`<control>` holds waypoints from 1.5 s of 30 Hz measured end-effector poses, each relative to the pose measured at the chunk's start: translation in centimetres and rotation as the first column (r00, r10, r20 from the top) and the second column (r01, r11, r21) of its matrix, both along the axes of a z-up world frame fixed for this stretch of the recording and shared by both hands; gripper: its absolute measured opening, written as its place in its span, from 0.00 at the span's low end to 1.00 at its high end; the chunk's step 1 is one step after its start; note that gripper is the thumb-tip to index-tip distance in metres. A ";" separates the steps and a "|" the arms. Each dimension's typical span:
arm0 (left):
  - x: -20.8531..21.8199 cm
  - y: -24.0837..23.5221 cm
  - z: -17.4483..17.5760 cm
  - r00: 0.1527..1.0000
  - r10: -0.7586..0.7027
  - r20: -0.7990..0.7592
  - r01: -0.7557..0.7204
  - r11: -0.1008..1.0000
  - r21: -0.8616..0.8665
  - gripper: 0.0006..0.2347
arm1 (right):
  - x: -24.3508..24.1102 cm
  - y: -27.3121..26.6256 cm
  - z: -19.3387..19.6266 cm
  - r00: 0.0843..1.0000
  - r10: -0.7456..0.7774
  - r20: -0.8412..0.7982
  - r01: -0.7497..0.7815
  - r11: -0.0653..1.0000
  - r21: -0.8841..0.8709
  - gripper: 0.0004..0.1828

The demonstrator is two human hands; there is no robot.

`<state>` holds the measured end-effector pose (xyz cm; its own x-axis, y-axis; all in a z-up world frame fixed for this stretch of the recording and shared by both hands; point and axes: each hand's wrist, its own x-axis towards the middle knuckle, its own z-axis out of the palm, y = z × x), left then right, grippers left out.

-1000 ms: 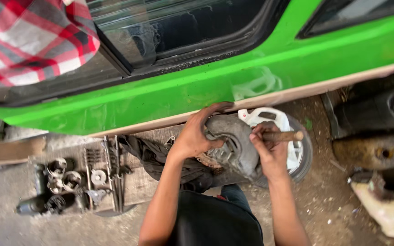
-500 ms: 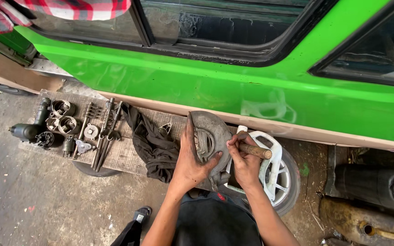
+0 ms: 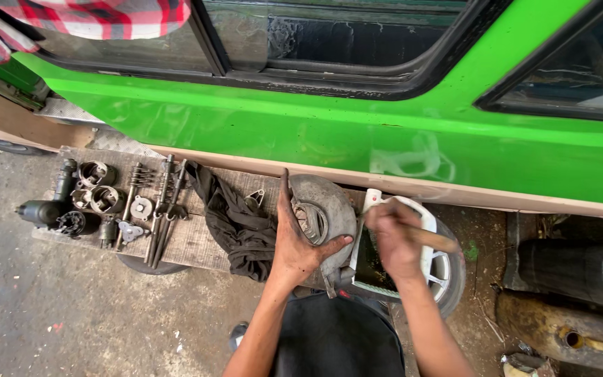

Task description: The person holds a curved metal part in the left hand and repeatedly strikes it with a hammer in the right hand. The person rotates the part to hit different areas while working next to a green vehicle.

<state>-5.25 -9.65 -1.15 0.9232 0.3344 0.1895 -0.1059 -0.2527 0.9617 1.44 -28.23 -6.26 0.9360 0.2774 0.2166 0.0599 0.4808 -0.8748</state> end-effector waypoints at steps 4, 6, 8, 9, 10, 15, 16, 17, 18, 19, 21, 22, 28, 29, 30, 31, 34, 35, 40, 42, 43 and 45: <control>-0.6 0.9 -2.4 0.984 -0.026 -0.178 0.026 1.000 0.001 0.56 | 2.8 -1.8 1.6 0.996 0.004 0.088 -0.025 0.970 0.242 0.27; -0.8 1.3 -3.3 0.982 -0.041 -0.187 0.048 0.998 0.032 0.57 | 3.5 -1.6 2.1 0.982 0.144 0.122 -0.176 0.931 0.320 0.26; -0.9 1.8 -3.9 0.981 -0.067 -0.182 0.070 0.998 0.009 0.57 | 4.0 -0.2 2.3 0.950 0.272 0.155 -0.310 0.880 0.358 0.26; -1.2 1.9 -4.2 0.980 -0.082 -0.184 0.082 0.997 -0.004 0.57 | 4.0 0.9 2.2 0.931 0.330 0.158 -0.366 0.858 0.360 0.26; -1.4 1.9 -4.4 0.981 -0.092 -0.168 0.084 0.995 -0.054 0.56 | 4.0 1.9 2.2 0.908 0.387 0.161 -0.420 0.832 0.362 0.25; -1.1 2.2 -4.2 0.990 -0.093 -0.107 0.094 0.996 -0.001 0.54 | 5.9 6.4 3.0 0.866 0.483 0.133 -0.491 0.770 0.407 0.26; -1.2 2.0 -4.1 0.990 -0.113 -0.090 0.105 0.991 -0.085 0.51 | 6.0 6.7 3.1 0.861 0.490 0.135 -0.498 0.763 0.411 0.27; -1.1 1.9 -4.0 0.989 -0.130 -0.065 0.118 0.979 -0.167 0.49 | 6.4 6.8 3.4 0.852 0.498 0.165 -0.519 0.759 0.393 0.27; -0.9 1.8 -3.9 0.988 -0.146 -0.038 0.133 0.960 -0.248 0.46 | 6.6 6.7 3.7 0.841 0.505 0.195 -0.540 0.754 0.374 0.27; -1.0 1.8 -3.7 0.989 -0.136 -0.051 0.122 0.968 -0.219 0.46 | 6.6 6.7 3.9 0.830 0.514 0.218 -0.557 0.749 0.359 0.27; -1.0 2.0 -3.6 0.990 -0.122 -0.071 0.110 0.981 -0.158 0.46 | 6.5 6.5 4.2 0.818 0.531 0.221 -0.573 0.723 0.386 0.27; -0.9 2.0 -3.6 0.988 -0.138 -0.065 0.121 0.969 -0.216 0.46 | 6.6 6.3 4.3 0.813 0.537 0.225 -0.580 0.711 0.398 0.28; -1.1 2.1 -4.8 0.984 -0.168 -0.051 0.160 0.977 -0.143 0.51 | 6.8 7.6 4.2 0.817 0.501 0.285 -0.577 0.718 0.389 0.27; -1.1 2.1 -4.9 0.983 -0.174 -0.063 0.160 0.970 -0.182 0.51 | 7.0 7.7 4.3 0.814 0.511 0.277 -0.581 0.720 0.378 0.27; -1.2 2.1 -5.0 0.981 -0.180 -0.074 0.160 0.962 -0.221 0.50 | 7.1 7.6 4.5 0.810 0.521 0.268 -0.586 0.722 0.368 0.26; -1.2 2.1 -5.1 0.981 -0.184 -0.068 0.165 0.961 -0.223 0.51 | 7.3 7.7 4.5 0.807 0.529 0.262 -0.591 0.723 0.359 0.26; -1.2 2.3 -5.1 0.980 -0.188 -0.060 0.172 0.963 -0.208 0.53 | 7.4 7.7 4.9 0.771 0.588 0.245 -0.631 0.650 0.424 0.26; -1.3 2.3 -5.2 0.981 -0.183 -0.062 0.168 0.967 -0.194 0.53 | 7.3 7.7 5.0 0.771 0.589 0.243 -0.630 0.649 0.427 0.26; -1.3 2.3 -5.1 0.982 -0.170 -0.085 0.150 0.967 -0.208 0.51 | 7.1 7.6 5.2 0.786 0.564 0.254 -0.615 0.674 0.409 0.27; -1.1 2.3 -5.1 0.986 -0.159 -0.058 0.136 0.948 -0.289 0.50 | 7.4 7.7 5.3 0.768 0.594 0.241 -0.636 0.657 0.405 0.27; -1.2 2.4 -5.1 0.987 -0.154 -0.052 0.135 0.954 -0.269 0.50 | 7.3 7.9 5.2 0.758 0.610 0.230 -0.644 0.647 0.408 0.27; -1.4 2.5 -5.1 0.989 -0.143 -0.036 0.131 0.965 -0.227 0.51 | 7.2 8.2 5.1 0.750 0.626 0.215 -0.645 0.620 0.447 0.26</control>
<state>-6.61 -7.14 -6.24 0.9697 0.2325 0.0752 -0.0732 -0.0174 0.9972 8.62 -20.04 -1.17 0.5547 0.6550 0.5131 -0.3935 0.7498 -0.5319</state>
